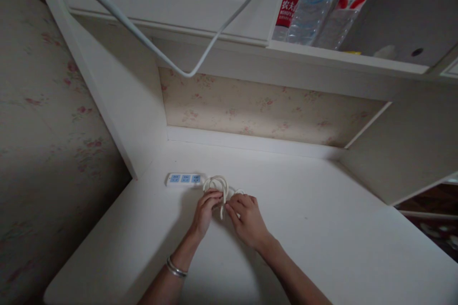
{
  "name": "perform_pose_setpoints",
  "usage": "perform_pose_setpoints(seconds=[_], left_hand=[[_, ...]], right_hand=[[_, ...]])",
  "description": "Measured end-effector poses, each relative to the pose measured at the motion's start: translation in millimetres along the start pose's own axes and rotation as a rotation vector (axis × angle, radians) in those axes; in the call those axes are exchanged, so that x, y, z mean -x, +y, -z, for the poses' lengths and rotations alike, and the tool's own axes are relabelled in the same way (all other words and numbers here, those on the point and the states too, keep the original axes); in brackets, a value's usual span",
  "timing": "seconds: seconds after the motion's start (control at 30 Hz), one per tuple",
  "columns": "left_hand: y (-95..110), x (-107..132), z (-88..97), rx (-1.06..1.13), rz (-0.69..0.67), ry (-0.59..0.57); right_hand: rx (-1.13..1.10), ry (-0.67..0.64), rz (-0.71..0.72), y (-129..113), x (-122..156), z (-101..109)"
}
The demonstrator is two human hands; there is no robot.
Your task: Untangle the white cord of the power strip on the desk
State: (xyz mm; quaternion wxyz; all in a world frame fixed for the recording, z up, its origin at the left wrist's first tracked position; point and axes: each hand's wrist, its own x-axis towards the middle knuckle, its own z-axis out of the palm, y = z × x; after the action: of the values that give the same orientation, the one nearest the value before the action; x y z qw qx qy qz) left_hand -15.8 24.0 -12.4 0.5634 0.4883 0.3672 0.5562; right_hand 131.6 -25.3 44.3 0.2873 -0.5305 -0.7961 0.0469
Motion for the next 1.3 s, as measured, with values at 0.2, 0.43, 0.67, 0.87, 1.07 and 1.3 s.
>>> perform_pose_setpoints(seconds=[0.2, 0.43, 0.67, 0.87, 1.07, 1.3], left_hand=[[3.8, 3.1, -6.5, -0.190, -0.059, -0.080], [7.5, 3.2, -4.3, -0.273, -0.153, -0.111], [12.6, 4.3, -6.6, -0.392, -0.215, -0.128], [5.7, 6.8, -8.0, -0.545, -0.308, -0.042], [-0.5, 10.1, -8.7, -0.748, -0.492, 0.036], [-0.2, 6.5, -5.1, -0.708, -0.436, 0.077]], right_hand=[[-0.237, 0.038, -0.126, 16.8, -13.8, -9.2], [-0.426, -0.171, -0.162, 20.1, -27.0, 4.6], [-0.545, -0.204, -0.247, 19.3, -35.8, 3.7], [-0.470, 0.013, -0.355, 28.2, -40.5, -9.6], [-0.741, 0.095, -0.530, 40.0, -45.4, -4.0], [-1.060, 0.322, -0.659, 51.9, -63.0, 10.2]])
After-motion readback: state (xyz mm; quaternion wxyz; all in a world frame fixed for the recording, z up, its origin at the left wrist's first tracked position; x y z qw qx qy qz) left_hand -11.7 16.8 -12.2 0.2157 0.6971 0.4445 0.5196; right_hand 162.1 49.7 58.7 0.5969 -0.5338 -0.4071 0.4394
